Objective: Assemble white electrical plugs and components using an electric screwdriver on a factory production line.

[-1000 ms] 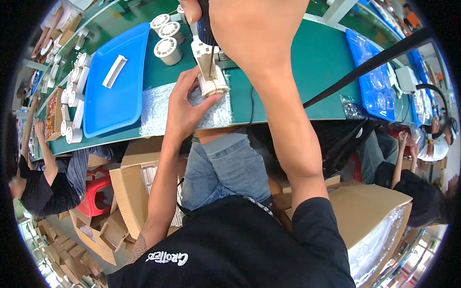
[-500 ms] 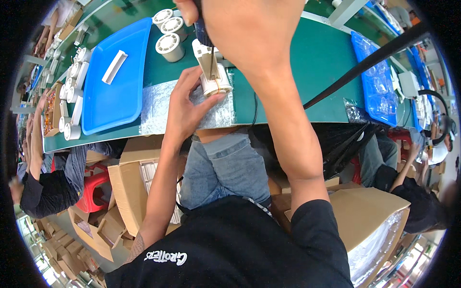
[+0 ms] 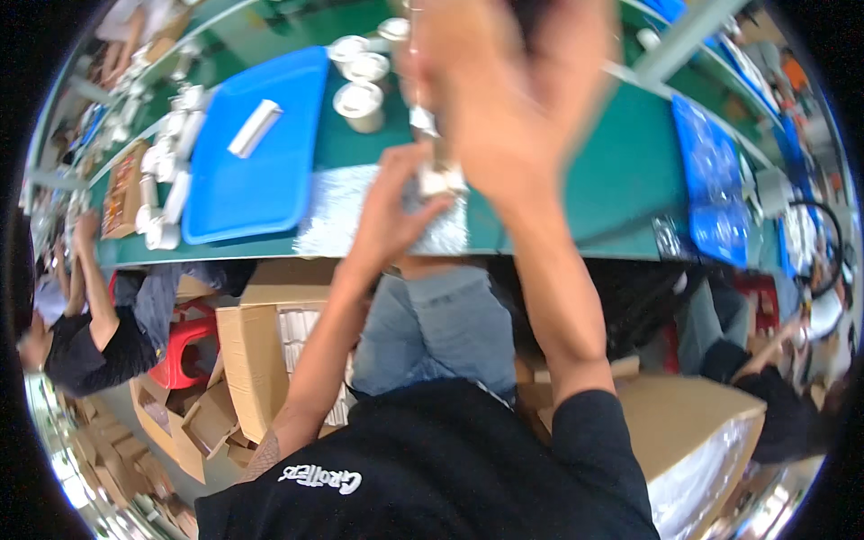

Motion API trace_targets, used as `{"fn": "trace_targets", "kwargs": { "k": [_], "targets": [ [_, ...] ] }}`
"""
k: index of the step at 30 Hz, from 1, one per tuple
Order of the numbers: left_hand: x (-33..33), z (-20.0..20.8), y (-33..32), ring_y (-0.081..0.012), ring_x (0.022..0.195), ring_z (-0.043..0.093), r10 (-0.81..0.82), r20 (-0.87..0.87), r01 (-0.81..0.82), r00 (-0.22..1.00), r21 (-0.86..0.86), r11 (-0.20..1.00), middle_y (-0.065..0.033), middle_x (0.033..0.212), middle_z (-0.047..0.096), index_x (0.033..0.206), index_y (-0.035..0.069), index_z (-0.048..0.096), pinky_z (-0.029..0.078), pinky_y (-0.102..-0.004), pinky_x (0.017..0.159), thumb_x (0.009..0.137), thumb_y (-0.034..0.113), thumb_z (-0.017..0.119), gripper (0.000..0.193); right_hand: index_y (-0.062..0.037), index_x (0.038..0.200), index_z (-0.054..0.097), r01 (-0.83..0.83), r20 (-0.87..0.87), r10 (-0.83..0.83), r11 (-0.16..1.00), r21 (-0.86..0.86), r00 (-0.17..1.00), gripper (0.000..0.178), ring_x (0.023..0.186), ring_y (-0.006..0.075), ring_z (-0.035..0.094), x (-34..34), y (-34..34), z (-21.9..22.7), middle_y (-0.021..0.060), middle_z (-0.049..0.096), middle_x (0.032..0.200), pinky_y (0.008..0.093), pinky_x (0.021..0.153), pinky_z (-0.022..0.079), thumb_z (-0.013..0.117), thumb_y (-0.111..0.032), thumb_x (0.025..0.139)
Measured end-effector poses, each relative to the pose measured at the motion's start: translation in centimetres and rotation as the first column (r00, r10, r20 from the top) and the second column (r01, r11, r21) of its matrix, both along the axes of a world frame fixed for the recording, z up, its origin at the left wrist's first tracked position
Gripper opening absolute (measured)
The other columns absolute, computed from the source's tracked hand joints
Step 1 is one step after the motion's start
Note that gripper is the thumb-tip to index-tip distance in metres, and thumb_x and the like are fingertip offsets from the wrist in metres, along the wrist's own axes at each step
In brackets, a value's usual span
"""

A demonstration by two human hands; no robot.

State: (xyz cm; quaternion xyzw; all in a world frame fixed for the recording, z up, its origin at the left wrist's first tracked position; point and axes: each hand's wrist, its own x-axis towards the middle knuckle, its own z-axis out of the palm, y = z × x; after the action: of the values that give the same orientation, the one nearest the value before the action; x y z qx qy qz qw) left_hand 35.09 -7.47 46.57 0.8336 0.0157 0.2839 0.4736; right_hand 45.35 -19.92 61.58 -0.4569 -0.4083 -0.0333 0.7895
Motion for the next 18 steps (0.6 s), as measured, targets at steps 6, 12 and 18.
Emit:
{"fn": "trace_targets", "kwargs": {
  "k": [6,12,18],
  "targets": [
    [-1.5,2.0,0.6,-0.0367,0.128,0.060,-0.096,-0.098,0.082,0.991,-0.134,0.988,-0.0188,0.140,0.057,0.153,0.004,0.051,0.049,-0.0394,0.108,0.088,0.009,0.084,0.074,0.0011,0.142,0.041,0.196,0.090,-0.203,0.978,0.077,0.975,0.067,0.058,0.0177,0.051,3.5,-5.6,4.0,0.0099,0.054,0.077,0.0362,0.060,0.047,0.046,-0.057,0.109],
    [-4.9,8.0,9.4,-0.0255,0.129,0.061,0.029,-0.107,-0.051,0.994,-0.205,0.977,-0.0155,0.143,0.058,0.153,0.005,0.045,0.056,-0.0427,0.103,0.086,0.014,0.088,0.081,0.0095,0.145,0.044,0.366,0.011,-0.366,0.929,-0.049,0.930,0.049,0.069,0.0190,0.059,7.0,-7.1,-0.2,0.0122,0.062,0.090,0.0342,0.067,0.050,0.062,-0.018,0.108],
    [2.4,10.2,29.7,-0.0214,0.103,0.073,0.145,-0.226,-0.205,0.963,-0.271,0.940,-0.0161,0.117,0.073,0.145,-0.003,0.055,0.060,-0.0344,0.090,0.090,0.021,0.087,0.068,0.0064,0.144,0.045,0.636,0.088,-0.636,0.734,-0.236,0.767,0.045,0.094,0.0182,0.064,8.9,-6.9,-4.3,0.0130,0.065,0.108,0.0336,0.091,0.052,0.062,-0.016,0.109]
  ]
}}
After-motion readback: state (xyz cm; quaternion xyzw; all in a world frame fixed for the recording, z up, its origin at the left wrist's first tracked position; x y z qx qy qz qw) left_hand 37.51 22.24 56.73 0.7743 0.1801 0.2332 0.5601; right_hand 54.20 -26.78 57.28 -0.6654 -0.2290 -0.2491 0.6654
